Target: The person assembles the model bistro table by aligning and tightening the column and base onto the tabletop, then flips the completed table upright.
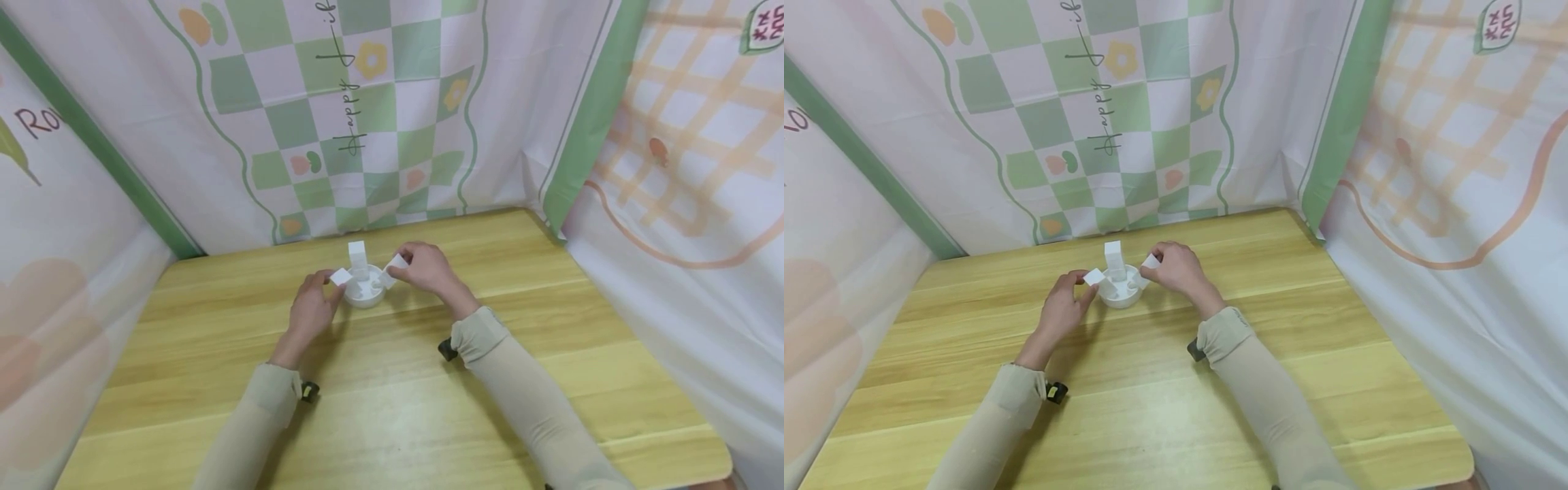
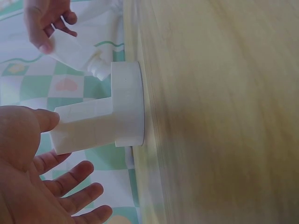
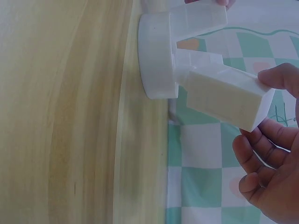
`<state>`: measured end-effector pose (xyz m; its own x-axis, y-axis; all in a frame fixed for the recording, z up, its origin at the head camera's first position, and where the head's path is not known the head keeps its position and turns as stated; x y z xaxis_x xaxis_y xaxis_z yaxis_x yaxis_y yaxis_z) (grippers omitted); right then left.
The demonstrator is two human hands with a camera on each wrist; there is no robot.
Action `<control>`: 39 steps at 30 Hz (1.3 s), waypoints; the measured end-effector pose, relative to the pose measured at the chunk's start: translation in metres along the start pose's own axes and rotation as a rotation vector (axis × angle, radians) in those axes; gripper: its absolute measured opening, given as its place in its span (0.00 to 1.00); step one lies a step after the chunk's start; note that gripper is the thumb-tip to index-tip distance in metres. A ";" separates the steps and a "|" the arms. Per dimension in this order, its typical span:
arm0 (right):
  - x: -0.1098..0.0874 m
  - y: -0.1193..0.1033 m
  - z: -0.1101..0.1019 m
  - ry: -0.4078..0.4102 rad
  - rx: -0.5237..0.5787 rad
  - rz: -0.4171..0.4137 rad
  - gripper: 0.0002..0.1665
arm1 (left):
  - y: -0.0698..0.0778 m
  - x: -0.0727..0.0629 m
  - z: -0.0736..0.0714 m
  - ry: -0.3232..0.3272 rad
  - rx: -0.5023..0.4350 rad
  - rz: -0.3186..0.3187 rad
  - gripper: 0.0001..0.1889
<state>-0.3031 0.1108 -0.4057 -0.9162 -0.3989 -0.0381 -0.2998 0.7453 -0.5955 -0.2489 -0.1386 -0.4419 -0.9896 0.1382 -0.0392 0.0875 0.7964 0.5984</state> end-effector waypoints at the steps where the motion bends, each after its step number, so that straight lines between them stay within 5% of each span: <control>1: 0.001 0.000 0.000 -0.006 -0.006 0.001 0.20 | 0.000 0.000 0.000 -0.001 0.000 -0.002 0.26; 31: 0.023 -0.021 0.011 -0.035 -0.163 -0.044 0.35 | -0.002 0.002 0.000 0.016 -0.008 0.022 0.25; 39: 0.025 -0.016 0.012 -0.067 -0.149 -0.034 0.27 | -0.001 0.002 0.000 0.010 -0.009 0.008 0.25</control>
<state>-0.3175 0.0823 -0.4065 -0.8866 -0.4562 -0.0767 -0.3708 0.8000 -0.4718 -0.2509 -0.1398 -0.4425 -0.9900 0.1387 -0.0270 0.0942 0.7899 0.6059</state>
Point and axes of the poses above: each hand's wrist, its own x-axis towards the middle knuckle, its own z-axis out of the palm, y = z × x, the point moved 1 cm from there along x, towards the middle knuckle, and after that the axes turned 12 degrees about -y, right-handed, at the moved point
